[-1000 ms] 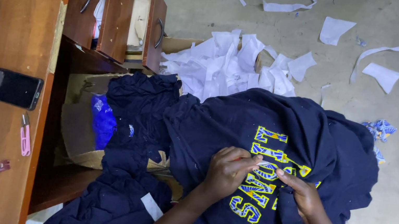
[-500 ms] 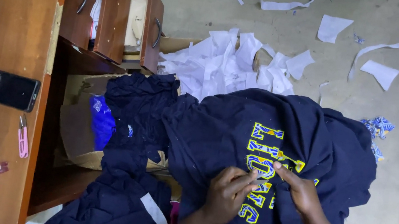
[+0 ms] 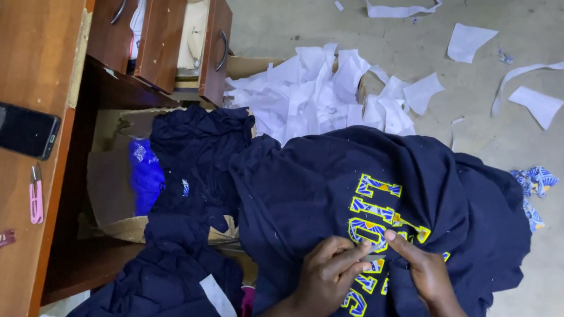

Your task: Manually removing white embroidery stabilizer backing from the inside of a navy blue sweatshirt logo using fingers.

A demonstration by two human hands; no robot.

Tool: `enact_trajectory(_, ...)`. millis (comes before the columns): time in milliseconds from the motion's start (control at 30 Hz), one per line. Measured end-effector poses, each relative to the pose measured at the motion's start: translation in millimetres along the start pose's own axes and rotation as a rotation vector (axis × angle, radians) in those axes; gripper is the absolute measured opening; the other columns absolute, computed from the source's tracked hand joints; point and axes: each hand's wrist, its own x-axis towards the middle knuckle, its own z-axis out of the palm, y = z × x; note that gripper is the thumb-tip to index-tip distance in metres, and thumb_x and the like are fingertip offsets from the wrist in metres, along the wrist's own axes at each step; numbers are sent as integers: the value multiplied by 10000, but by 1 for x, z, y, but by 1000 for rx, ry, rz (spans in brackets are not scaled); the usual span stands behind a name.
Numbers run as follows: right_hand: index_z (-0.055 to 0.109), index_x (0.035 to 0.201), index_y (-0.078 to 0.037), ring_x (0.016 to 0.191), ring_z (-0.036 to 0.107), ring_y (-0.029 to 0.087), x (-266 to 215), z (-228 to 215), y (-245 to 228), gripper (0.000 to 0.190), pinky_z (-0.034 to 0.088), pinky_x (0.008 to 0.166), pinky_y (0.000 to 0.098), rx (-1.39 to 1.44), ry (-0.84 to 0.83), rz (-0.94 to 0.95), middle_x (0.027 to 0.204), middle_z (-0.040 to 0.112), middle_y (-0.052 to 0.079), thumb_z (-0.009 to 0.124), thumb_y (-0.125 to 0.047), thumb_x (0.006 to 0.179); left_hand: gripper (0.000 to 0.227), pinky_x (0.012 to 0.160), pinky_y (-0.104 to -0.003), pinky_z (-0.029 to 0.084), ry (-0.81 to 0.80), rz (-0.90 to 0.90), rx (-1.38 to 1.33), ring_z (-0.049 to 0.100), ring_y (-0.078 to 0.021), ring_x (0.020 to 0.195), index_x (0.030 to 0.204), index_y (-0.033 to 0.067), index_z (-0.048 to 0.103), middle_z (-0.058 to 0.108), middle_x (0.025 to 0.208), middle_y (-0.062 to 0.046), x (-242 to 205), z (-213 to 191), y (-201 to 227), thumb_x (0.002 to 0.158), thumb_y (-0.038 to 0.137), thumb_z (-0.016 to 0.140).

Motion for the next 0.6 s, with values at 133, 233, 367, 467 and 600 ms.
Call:
enact_trajectory(133,765,1266,63,1180,717,207,2,-1,6,335,500,1047,300,83,31,-22,1277,800,145,691,-63,965,299,602,-336,486,-40,15,8,564,-195,695,1212,4,762,624,905,-81,4,-1,5,916,-35,753)
enact_trajectory(233,760,1298,31,1233,711,187,9,-3,16,353,488,1098,282,6,-4,-72,1324,793,107,667,-59,970,317,585,-335,480,-27,3,20,541,-182,654,1194,18,779,613,837,-63,5,0,6,889,-66,773)
enact_trajectory(367,759,1259,78,1177,712,225,-6,4,-10,335,511,1056,319,82,46,0,1284,790,158,689,-51,959,337,611,-329,496,38,18,12,573,-192,707,1217,12,760,643,917,-82,1,4,6,887,-49,790)
enact_trajectory(467,763,1264,44,1147,725,192,11,-6,25,338,525,1026,291,-55,34,-148,1280,792,112,697,-33,941,326,616,-315,490,81,-8,10,577,-186,722,1213,-15,755,662,948,-99,0,6,3,891,-9,809)
enact_trajectory(600,743,1353,-100,1189,753,148,35,-19,76,465,547,1057,262,-460,-40,-603,1369,767,-1,669,23,911,371,585,-316,493,84,-36,26,594,-193,696,1235,-13,752,673,953,-114,-3,9,1,869,-25,808)
